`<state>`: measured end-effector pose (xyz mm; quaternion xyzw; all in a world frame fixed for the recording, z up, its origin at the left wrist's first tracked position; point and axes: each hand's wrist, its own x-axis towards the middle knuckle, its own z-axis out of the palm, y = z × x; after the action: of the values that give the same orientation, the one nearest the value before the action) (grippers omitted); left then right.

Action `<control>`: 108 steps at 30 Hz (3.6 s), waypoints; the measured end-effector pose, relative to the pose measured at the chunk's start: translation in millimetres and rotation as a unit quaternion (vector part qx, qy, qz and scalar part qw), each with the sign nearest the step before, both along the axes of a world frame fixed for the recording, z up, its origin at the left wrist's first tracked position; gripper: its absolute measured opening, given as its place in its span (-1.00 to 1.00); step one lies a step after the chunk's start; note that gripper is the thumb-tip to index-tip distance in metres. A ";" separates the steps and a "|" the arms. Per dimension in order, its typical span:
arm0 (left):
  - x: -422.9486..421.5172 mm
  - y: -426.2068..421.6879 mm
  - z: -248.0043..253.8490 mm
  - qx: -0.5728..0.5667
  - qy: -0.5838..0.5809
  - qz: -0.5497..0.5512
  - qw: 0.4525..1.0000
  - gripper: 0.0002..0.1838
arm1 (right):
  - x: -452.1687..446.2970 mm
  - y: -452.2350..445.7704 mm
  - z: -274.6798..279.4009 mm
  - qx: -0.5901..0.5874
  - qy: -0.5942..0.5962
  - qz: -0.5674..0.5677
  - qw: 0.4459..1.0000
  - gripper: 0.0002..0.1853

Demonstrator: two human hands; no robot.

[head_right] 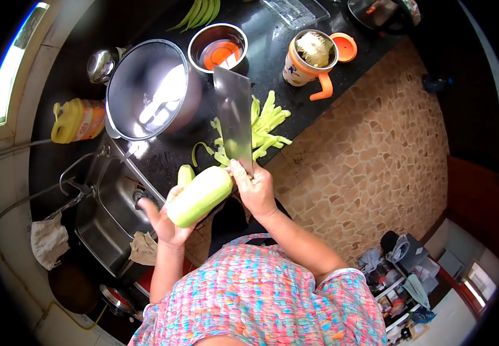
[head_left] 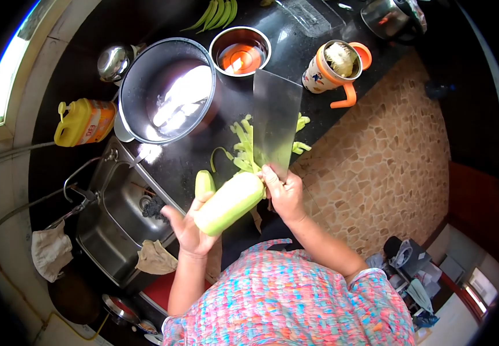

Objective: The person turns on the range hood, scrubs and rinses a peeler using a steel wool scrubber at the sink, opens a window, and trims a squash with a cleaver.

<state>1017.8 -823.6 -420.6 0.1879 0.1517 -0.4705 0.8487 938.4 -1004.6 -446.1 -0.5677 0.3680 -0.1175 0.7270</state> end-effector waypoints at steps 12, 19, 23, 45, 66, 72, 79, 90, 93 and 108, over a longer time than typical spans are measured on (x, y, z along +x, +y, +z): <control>-22.9 13.2 -29.1 0.264 -0.275 -0.234 0.894 -0.22 | -6.5 -19.4 27.7 -0.498 -0.069 0.132 0.854 -0.53; -27.5 25.6 -42.4 0.291 -0.270 -0.161 0.904 -0.29 | -49.8 -14.9 51.4 -0.499 -0.084 0.248 0.826 -0.43; -29.2 23.4 -41.3 0.298 -0.277 -0.165 0.898 -0.29 | -52.1 -9.7 46.7 -0.481 -0.086 0.242 0.838 -0.43; 5.0 -5.6 9.3 0.362 -0.554 -0.215 0.718 -0.19 | -65.5 -44.0 -28.2 -0.502 0.113 0.272 0.813 -0.60; 16.1 37.5 -69.2 0.749 -0.566 -0.138 0.316 -0.24 | -40.0 -49.0 -47.6 -0.396 0.123 0.220 0.883 -0.70; -1.3 2.5 -86.5 0.761 -0.405 -0.282 0.421 -0.23 | -39.9 -32.6 -51.3 -0.422 0.055 0.197 0.883 -0.62; -7.9 11.2 -59.7 0.567 -0.476 -0.099 0.665 -0.42 | -42.1 -19.5 -3.5 -0.484 -0.006 0.215 0.848 -0.56; -40.0 1.3 -68.8 0.388 -0.405 -0.001 0.828 -0.63 | -56.8 -16.9 42.0 -0.527 -0.089 0.203 0.821 -0.50; -37.3 -9.8 -59.8 0.442 -0.518 -0.030 0.731 -0.59 | -62.4 -23.0 41.4 -0.527 -0.081 0.198 0.823 -0.50; -28.5 -36.4 -39.5 0.482 -0.547 -0.096 0.678 -0.51 | -68.2 -34.5 38.9 -0.557 -0.060 0.186 0.807 -0.52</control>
<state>989.2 -859.9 -460.1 0.8081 -0.1525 -0.2244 0.5229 870.2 -1039.1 -407.2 -0.9245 0.0823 -0.1983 0.3149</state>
